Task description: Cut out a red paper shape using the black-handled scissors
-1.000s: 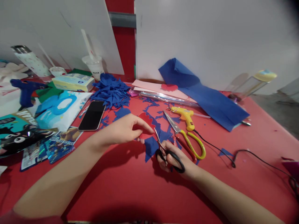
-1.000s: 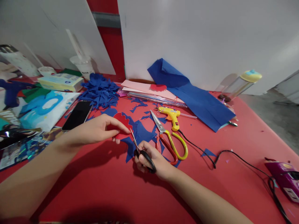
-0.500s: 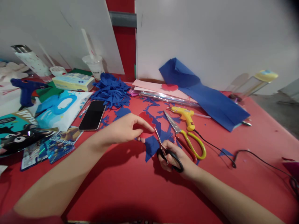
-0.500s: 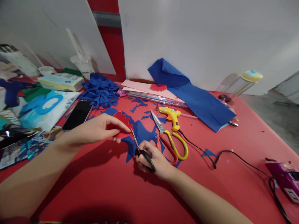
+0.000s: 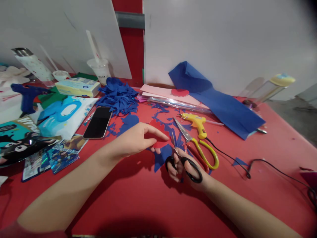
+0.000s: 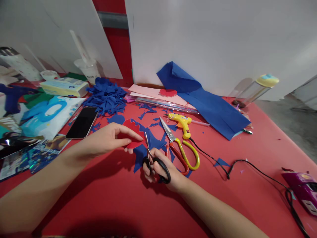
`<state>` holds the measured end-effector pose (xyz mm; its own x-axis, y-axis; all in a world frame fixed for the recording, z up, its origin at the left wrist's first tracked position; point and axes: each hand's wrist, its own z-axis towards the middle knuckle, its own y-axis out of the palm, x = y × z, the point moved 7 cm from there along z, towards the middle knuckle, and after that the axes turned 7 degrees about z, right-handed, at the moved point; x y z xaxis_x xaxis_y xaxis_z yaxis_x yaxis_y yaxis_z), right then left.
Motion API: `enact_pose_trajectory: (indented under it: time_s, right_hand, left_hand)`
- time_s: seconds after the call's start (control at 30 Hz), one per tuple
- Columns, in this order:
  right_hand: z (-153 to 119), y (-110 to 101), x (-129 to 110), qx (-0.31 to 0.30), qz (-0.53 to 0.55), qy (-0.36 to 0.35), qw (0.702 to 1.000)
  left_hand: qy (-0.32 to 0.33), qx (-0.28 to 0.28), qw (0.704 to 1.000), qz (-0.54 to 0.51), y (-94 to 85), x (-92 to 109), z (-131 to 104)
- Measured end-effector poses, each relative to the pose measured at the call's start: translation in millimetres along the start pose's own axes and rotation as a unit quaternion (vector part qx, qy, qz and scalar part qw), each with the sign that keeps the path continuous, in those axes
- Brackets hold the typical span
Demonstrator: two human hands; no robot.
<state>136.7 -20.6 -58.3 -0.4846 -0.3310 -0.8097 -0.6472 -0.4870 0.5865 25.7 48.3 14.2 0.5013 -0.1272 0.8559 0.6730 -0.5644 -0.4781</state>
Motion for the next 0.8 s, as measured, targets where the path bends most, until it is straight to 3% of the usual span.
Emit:
enact_pose_trajectory:
  time_s: [0.43, 0.8]
  right_hand:
    - [1.3, 0.1, -2.2, 0.010, 0.019, -0.025, 0.999]
    - [1.3, -1.8, -4.4, 0.032, 0.023, -0.035, 0.999]
  left_hand:
    - [0.009, 0.026, 0.999, -0.020, 5.3, -2.2, 0.5]
    - [-0.052, 0.067, 0.988, -0.127, 10.3, -0.4, -3.6]
